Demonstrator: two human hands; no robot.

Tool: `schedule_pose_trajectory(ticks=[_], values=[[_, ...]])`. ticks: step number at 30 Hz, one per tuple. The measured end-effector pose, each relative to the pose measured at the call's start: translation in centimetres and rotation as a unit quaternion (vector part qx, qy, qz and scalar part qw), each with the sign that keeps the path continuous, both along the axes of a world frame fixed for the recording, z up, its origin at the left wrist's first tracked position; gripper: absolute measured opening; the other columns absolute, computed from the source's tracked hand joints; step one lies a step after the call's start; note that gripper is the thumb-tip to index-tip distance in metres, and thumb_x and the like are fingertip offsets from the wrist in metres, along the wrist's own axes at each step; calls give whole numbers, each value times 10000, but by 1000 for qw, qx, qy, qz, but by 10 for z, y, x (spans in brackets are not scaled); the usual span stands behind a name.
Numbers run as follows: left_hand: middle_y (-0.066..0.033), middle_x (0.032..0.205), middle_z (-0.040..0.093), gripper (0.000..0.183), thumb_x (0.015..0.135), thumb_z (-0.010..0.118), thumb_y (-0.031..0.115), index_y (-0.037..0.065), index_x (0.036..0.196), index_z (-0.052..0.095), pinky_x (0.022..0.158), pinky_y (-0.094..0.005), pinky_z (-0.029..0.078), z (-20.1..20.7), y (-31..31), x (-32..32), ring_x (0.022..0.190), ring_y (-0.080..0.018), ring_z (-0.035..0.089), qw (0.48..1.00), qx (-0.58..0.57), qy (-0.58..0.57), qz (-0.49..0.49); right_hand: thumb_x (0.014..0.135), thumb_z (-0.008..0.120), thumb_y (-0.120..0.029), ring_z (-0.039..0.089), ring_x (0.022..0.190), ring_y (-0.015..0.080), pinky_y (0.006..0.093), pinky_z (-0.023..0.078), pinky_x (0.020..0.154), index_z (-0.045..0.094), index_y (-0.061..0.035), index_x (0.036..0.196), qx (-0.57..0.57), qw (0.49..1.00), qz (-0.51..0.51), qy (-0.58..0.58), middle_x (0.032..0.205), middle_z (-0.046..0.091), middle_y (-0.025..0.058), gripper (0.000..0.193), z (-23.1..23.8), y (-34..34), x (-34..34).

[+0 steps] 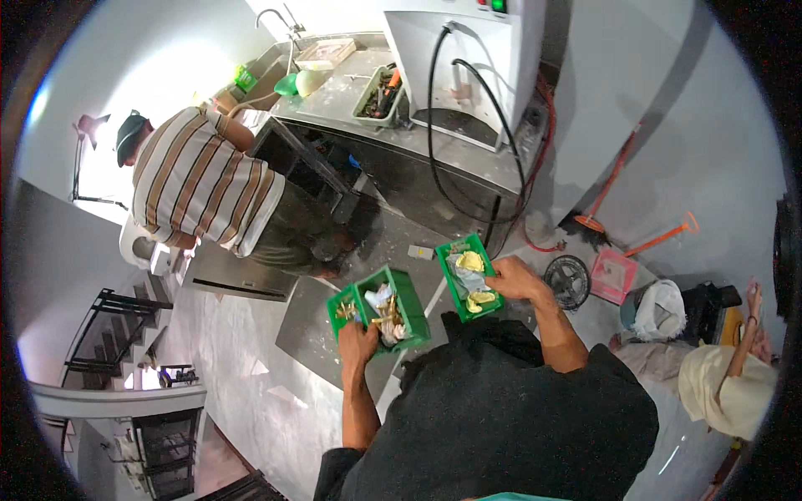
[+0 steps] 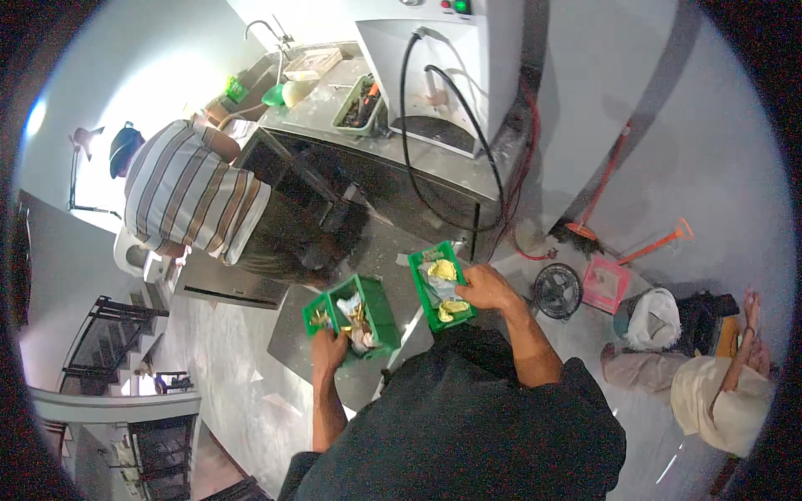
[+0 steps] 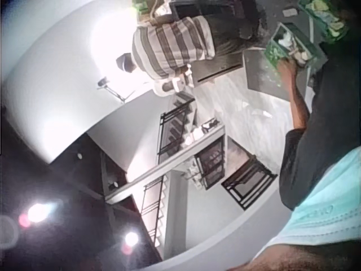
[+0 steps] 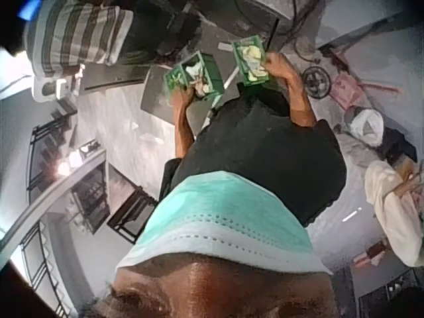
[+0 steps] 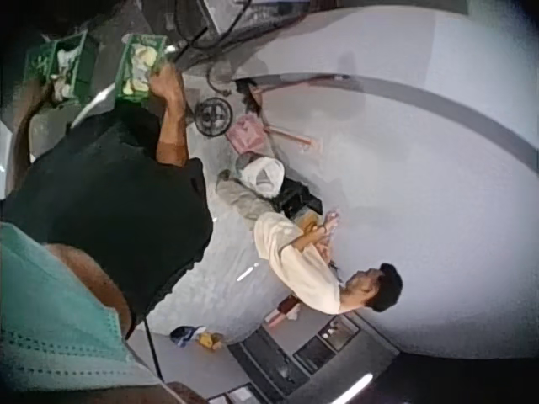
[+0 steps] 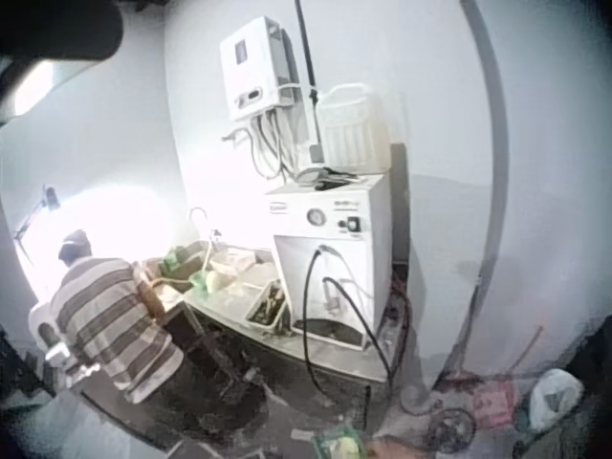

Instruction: The person washes hands, then retrieves a dental prosthesis from a green tray. They inspect the prosthesis and place it into a white machine, adjusting it with their fingers.

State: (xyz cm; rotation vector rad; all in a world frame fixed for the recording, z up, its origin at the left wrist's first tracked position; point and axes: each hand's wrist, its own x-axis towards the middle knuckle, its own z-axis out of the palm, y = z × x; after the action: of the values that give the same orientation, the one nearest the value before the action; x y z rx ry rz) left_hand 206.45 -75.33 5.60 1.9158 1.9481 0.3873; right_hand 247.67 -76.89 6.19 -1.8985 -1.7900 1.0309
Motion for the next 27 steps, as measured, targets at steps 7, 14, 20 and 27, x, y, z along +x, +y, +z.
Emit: schedule_pose_trajectory(ticks=[7,14,20,27], values=[[-345,744,642,487,879,666,362,-99,725,685,683,-578,521,79,226,17,731,-518,665,989,67,6,-132,781,725,-283,693,757,449,511,518,688,685,55,844,42,999,-23,1,791,670,287,346,53,140,-32],[-343,749,647,461,878,672,322,-109,714,678,698,-567,542,123,460,50,742,-503,677,968,93,-6,-233,772,727,-265,661,625,387,482,497,621,670,44,819,27,993,-105,37,714,645,254,318,36,228,-68],[-346,769,658,469,874,678,343,-97,713,688,741,-569,548,143,643,90,754,-510,680,935,125,-16,-331,783,726,-246,649,586,275,438,494,592,693,44,876,61,966,-232,95,688,654,207,306,51,297,-120],[-332,900,719,512,861,677,434,-72,831,748,811,-546,585,134,808,163,866,-503,717,925,129,7,-356,786,726,-208,638,567,261,420,481,561,693,51,876,3,961,-262,88,671,651,195,276,90,362,-155]])
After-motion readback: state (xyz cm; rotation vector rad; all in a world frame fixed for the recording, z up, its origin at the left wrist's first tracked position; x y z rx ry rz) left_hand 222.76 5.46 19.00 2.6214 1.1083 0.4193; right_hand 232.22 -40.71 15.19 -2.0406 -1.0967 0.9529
